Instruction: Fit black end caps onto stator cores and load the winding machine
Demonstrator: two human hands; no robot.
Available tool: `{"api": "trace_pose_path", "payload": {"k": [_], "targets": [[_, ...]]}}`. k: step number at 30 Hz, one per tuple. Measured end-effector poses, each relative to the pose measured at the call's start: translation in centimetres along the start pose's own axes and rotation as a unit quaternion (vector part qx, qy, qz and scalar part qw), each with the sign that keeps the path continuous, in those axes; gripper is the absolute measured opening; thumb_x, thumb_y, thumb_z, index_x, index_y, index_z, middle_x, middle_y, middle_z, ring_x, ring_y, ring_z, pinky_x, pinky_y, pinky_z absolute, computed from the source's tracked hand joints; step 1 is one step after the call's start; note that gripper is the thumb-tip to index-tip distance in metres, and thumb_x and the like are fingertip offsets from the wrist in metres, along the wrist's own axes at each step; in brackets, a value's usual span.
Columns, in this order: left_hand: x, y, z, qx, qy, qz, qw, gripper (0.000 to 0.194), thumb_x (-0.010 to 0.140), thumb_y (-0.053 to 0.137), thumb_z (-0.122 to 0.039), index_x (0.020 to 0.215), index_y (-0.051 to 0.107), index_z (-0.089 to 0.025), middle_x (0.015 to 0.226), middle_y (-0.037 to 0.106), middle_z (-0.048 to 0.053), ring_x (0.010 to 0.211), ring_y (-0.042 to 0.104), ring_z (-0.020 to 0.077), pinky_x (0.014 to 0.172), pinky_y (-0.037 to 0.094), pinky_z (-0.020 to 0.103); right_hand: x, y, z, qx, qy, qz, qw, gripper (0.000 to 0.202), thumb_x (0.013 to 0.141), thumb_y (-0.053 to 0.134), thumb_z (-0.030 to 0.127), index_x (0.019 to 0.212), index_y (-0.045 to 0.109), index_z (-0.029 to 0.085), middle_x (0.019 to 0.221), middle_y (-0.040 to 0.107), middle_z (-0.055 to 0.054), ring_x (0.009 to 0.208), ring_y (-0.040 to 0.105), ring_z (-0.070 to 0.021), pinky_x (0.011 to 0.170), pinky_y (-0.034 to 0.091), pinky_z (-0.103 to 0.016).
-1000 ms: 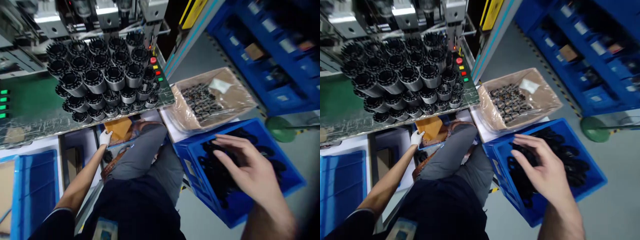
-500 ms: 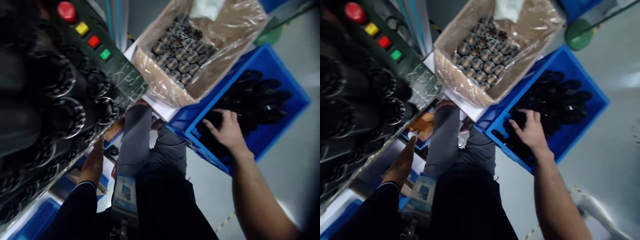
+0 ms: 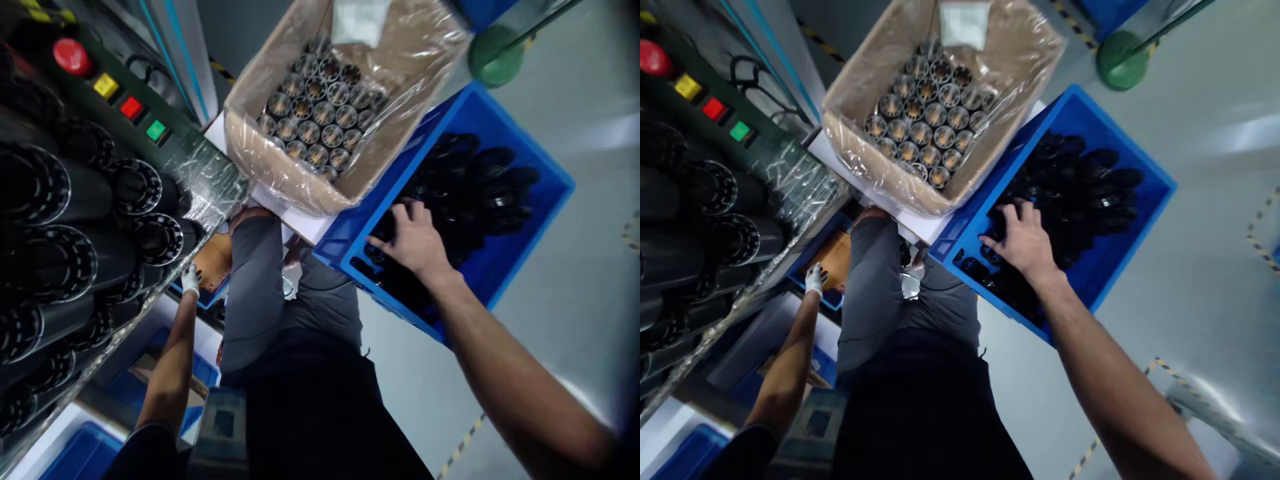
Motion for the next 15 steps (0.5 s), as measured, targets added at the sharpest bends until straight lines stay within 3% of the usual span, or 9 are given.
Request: {"api": "trace_pose_path", "payload": {"k": [4, 6, 9, 11, 15], "targets": [[-4.9, 1.2, -4.4, -0.036, 0.097, 0.058, 0.993, 0.049, 0.111, 0.071, -0.056, 0.133, 0.071, -0.012, 0.131, 0.076, 0.016, 0.108, 0.078, 0.0247, 0.1, 0.066, 0.043, -0.1, -0.3, 1.0, -0.054, -0.041, 0.03, 0.997, 0.057, 0.106, 0.077, 0.042, 0.151, 0.06, 0.011, 0.144, 0.06, -0.024, 0.13, 0.062, -0.0425, 0.109, 0.057, -0.05], [-9.4, 1.3, -8.0, -0.049, 0.187, 0.098, 0.976, 0.057, 0.105, 0.074, -0.062, 0.134, 0.073, -0.013, 0.14, 0.076, 0.018, 0.118, 0.078, 0.029, 0.11, 0.063, 0.045, -0.2, -0.5, 1.4, -0.072, -0.054, 0.037, 0.995, 0.053, 0.108, 0.072, 0.04, 0.151, 0.06, 0.013, 0.147, 0.059, -0.023, 0.129, 0.063, -0.0432, 0.101, 0.06, -0.049], [-17.9, 1.4, -14.1, -0.042, 0.327, 0.151, 0.932, 0.057, 0.099, 0.081, -0.063, 0.135, 0.079, -0.018, 0.141, 0.077, 0.014, 0.131, 0.075, 0.0323, 0.123, 0.057, 0.045, -0.3, -0.5, 1.6, -0.076, -0.07, 0.047, 0.994, 0.055, 0.106, 0.073, 0.033, 0.156, 0.058, 0.014, 0.153, 0.056, -0.023, 0.13, 0.064, -0.0425, 0.095, 0.063, -0.046], [-24.2, 1.9, -18.7, -0.019, 0.421, 0.184, 0.888, 0.043, 0.103, 0.08, -0.054, 0.131, 0.082, -0.022, 0.137, 0.08, 0.01, 0.129, 0.076, 0.0299, 0.12, 0.058, 0.041, -0.2, -0.4, 1.6, -0.063, -0.08, 0.054, 0.993, 0.06, 0.104, 0.076, 0.027, 0.16, 0.057, 0.016, 0.155, 0.055, -0.023, 0.132, 0.065, -0.0418, 0.097, 0.063, -0.046], [-36.3, 4.8, -28.9, 0.039, 0.632, 0.193, 0.749, 0.019, 0.111, 0.075, -0.036, 0.126, 0.084, -0.027, 0.127, 0.082, 0.004, 0.12, 0.078, 0.0224, 0.111, 0.061, 0.032, -0.2, -0.2, 2.1, -0.02, -0.102, 0.066, 0.992, 0.063, 0.098, 0.079, 0.018, 0.159, 0.062, 0.017, 0.155, 0.057, -0.023, 0.131, 0.067, -0.0419, 0.099, 0.065, -0.048]]}}
Point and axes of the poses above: each hand's wrist, its own x-axis towards the middle knuckle, its own y-axis out of the palm, z = x × y, the point moved 10 cm from there along x, towards the middle knuckle
